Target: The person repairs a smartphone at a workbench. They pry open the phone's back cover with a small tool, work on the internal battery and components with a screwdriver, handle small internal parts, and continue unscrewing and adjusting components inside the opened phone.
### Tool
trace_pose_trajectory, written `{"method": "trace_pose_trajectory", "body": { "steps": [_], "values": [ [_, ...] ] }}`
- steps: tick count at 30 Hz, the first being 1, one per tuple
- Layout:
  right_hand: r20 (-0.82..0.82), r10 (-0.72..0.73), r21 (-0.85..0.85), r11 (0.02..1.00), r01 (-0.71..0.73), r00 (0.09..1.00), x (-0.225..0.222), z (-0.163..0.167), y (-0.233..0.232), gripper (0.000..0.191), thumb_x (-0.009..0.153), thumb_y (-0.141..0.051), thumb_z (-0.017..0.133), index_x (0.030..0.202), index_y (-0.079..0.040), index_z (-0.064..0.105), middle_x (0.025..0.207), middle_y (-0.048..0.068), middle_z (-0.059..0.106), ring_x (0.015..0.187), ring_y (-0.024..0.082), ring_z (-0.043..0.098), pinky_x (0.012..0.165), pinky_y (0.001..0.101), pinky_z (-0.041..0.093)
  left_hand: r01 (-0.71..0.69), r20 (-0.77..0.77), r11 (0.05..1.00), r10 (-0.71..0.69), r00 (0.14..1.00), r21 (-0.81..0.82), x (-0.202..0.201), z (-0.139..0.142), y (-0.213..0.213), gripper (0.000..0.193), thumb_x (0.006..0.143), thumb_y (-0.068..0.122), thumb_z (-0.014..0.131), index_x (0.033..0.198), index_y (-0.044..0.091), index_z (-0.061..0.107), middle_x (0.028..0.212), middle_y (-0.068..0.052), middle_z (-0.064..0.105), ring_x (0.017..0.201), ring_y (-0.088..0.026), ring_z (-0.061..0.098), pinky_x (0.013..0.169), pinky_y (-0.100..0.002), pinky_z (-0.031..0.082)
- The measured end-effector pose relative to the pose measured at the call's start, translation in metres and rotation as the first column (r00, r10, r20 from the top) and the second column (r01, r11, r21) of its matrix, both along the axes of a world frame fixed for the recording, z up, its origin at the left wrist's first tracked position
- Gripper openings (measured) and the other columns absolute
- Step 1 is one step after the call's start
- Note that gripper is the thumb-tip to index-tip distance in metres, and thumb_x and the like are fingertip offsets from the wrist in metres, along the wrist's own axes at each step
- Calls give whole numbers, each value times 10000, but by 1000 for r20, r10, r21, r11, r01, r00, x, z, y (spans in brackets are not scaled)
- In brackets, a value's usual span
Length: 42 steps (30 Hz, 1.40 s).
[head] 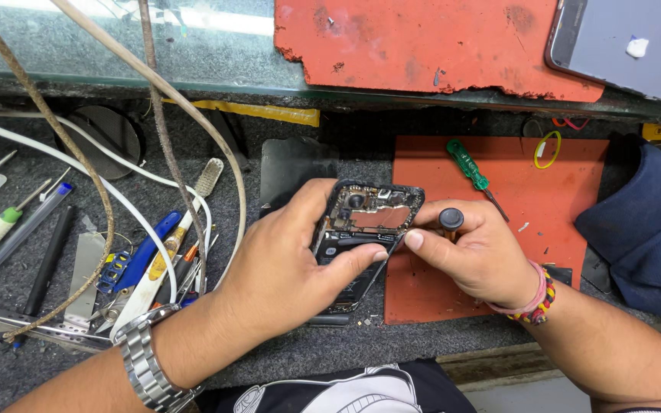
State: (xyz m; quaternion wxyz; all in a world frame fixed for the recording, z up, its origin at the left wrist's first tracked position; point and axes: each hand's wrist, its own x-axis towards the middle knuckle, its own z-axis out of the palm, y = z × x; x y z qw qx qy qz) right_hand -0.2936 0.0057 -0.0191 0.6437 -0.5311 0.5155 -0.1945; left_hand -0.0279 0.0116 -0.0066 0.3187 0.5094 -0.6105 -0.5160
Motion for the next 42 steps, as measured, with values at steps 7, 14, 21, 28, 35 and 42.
{"method": "trace_pose_trajectory", "body": {
  "steps": [7,14,21,28,35,42],
  "values": [
    [24,-28,0,1000,28,999,0,0,1,160,970,-82,670,1021,40,760,921,1,720,848,65,596,756,244,499,17,-22,999,-17,1000,-32,1,2,1,544,830,305,836,1242,67,573,1037,-135,749,983,-347,755,734,-390,598],
    [-3,-54,14,998,54,999,-1,-2,1,120,953,-85,697,972,13,765,792,-47,629,705,33,471,603,229,388,22,-38,998,-25,999,-65,0,2,3,505,839,295,834,1212,60,589,1003,-128,727,932,-344,755,703,-386,589],
    [-69,-74,8,997,75,995,-1,-4,2,115,929,-108,726,882,-5,744,683,-70,552,629,27,438,536,232,348,18,-10,986,-20,1000,-168,-1,1,5,501,852,285,829,1222,47,590,1029,-137,711,932,-368,733,714,-400,580],
    [-103,-75,34,996,78,992,0,-4,0,142,918,-120,728,835,-7,712,659,-51,563,613,39,468,534,238,373,14,-3,987,-15,1000,-158,-1,0,7,511,848,292,831,1222,46,585,1021,-133,713,919,-361,736,704,-402,581],
    [12,-123,138,983,120,992,4,-1,-1,162,937,-125,702,871,23,698,657,-12,603,600,82,572,571,267,520,14,-10,982,-16,1000,-186,0,1,8,507,857,284,828,1230,44,583,1031,-137,710,925,-365,733,716,-404,580],
    [-12,-109,138,984,110,994,5,0,-1,160,938,-117,690,980,25,750,704,-33,572,635,47,474,567,237,418,23,-15,990,-25,1000,-141,0,2,7,501,855,279,824,1230,49,584,1020,-129,714,921,-359,737,706,-403,581]
  ]
}}
